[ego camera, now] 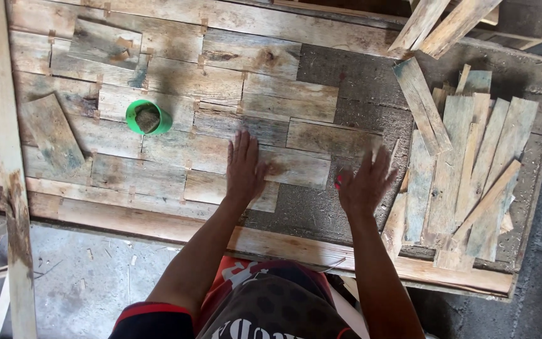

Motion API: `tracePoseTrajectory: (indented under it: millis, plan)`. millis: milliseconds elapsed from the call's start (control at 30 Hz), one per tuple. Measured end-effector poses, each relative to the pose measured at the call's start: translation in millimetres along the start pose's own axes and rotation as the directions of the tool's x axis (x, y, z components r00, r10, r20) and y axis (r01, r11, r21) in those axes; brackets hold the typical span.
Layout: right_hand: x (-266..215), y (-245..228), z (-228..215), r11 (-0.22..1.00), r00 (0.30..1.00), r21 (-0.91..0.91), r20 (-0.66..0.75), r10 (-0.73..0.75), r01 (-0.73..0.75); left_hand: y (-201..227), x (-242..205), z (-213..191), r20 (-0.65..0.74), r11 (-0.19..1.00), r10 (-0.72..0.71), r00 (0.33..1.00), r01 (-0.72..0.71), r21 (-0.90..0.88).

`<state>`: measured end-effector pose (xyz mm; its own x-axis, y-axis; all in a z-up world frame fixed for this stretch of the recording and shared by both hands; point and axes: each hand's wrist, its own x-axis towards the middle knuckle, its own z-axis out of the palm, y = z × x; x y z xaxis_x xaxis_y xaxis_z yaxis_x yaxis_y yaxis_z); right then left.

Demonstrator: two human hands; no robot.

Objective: Apply small wooden strips to a surface using a utility knife for trimming.

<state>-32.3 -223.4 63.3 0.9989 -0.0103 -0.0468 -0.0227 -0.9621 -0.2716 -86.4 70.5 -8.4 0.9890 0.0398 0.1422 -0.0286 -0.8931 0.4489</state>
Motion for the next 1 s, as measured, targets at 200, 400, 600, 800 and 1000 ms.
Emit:
tracePoseTrajectory:
  millis: [200,400,600,800,1000]
  plan:
    - [-88,66,6,0.989,0.992,-0.105,-0.061,-0.111,0.105,14,-119,-51,-0.114,0.969,-0.112,0.987,0.083,-0.232]
    - [-114,91,9,0.987,0.994,-0.139,0.083,-0.071,0.083,37,-202,-76,-0.172,0.969,-0.195,0.966,0.163,-0.186]
    - [-103,100,3,0.988,0.988,-0.072,0.090,-0.128,0.135,47,-241,-63,-0.293,0.937,-0.347,0.891,0.314,-0.154]
    - [-95,96,-5,0.981,0.976,-0.105,0.161,-0.144,0.162,41,-245,-53,-0.329,0.804,-0.595,0.734,0.536,-0.257]
    - [-99,87,-11,0.981,0.969,-0.159,0.236,-0.074,0.113,-9,-228,-70,-0.437,0.704,-0.704,0.559,0.628,-0.332]
